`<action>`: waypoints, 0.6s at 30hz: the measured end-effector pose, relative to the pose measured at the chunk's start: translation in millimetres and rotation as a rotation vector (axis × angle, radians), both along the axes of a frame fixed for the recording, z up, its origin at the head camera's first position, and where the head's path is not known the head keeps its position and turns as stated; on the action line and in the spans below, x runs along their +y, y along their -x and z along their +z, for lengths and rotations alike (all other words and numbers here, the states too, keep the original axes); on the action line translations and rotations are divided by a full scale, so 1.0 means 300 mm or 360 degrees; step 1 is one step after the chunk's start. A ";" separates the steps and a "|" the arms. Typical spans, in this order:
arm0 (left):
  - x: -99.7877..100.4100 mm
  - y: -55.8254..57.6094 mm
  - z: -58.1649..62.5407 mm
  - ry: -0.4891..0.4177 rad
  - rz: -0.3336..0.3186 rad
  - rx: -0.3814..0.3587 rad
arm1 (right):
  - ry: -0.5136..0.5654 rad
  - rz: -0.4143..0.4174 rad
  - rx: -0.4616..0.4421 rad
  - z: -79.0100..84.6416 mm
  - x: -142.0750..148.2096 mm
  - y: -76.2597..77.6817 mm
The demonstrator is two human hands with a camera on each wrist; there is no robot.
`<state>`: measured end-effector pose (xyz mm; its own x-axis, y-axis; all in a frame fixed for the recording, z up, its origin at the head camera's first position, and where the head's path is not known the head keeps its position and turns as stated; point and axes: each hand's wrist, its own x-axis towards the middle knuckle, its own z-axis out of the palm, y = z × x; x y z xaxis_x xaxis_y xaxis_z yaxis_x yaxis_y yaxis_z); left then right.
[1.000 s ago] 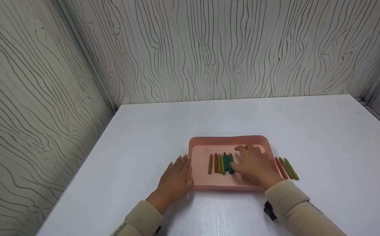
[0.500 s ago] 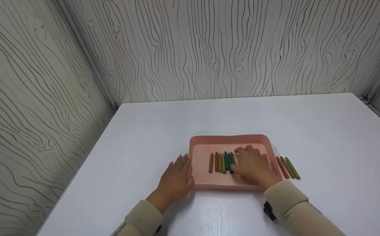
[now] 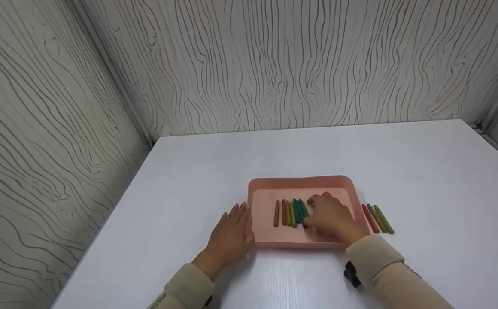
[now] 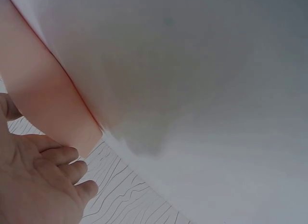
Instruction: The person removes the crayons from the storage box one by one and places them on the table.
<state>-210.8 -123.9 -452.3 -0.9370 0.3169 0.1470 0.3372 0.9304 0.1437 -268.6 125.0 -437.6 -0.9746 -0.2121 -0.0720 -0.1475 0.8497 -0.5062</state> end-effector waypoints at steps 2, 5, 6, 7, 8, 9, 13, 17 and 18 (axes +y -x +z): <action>0.001 0.000 0.002 0.0006 -0.0004 0.0004 | 0.0020 -0.0010 -0.0025 -0.001 -0.005 0.002; 0.003 -0.001 0.005 0.0032 -0.0014 0.0003 | 0.0030 -0.0011 -0.0033 -0.003 -0.013 0.003; 0.003 -0.003 0.007 0.0041 -0.0015 -0.0001 | 0.0024 -0.0017 -0.0027 -0.003 -0.015 0.004; 0.004 -0.003 0.007 0.0052 -0.0015 -0.0007 | 0.0027 -0.0017 -0.0023 -0.003 -0.017 0.003; 0.004 -0.002 0.008 0.0060 -0.0016 -0.0011 | 0.0027 -0.0015 -0.0020 -0.004 -0.018 0.004; 0.004 -0.002 0.008 0.0067 -0.0016 -0.0017 | 0.0032 -0.0015 -0.0015 -0.004 -0.019 0.004; 0.003 0.000 0.008 0.0061 -0.0020 -0.0024 | 0.0084 -0.0022 -0.0028 -0.009 -0.015 0.007; 0.002 -0.001 0.006 0.0070 -0.0015 -0.0008 | 0.0176 -0.0017 -0.0066 -0.015 -0.007 0.009; 0.002 -0.001 0.006 0.0074 -0.0013 -0.0002 | 0.0197 -0.0014 -0.0074 -0.017 -0.004 0.010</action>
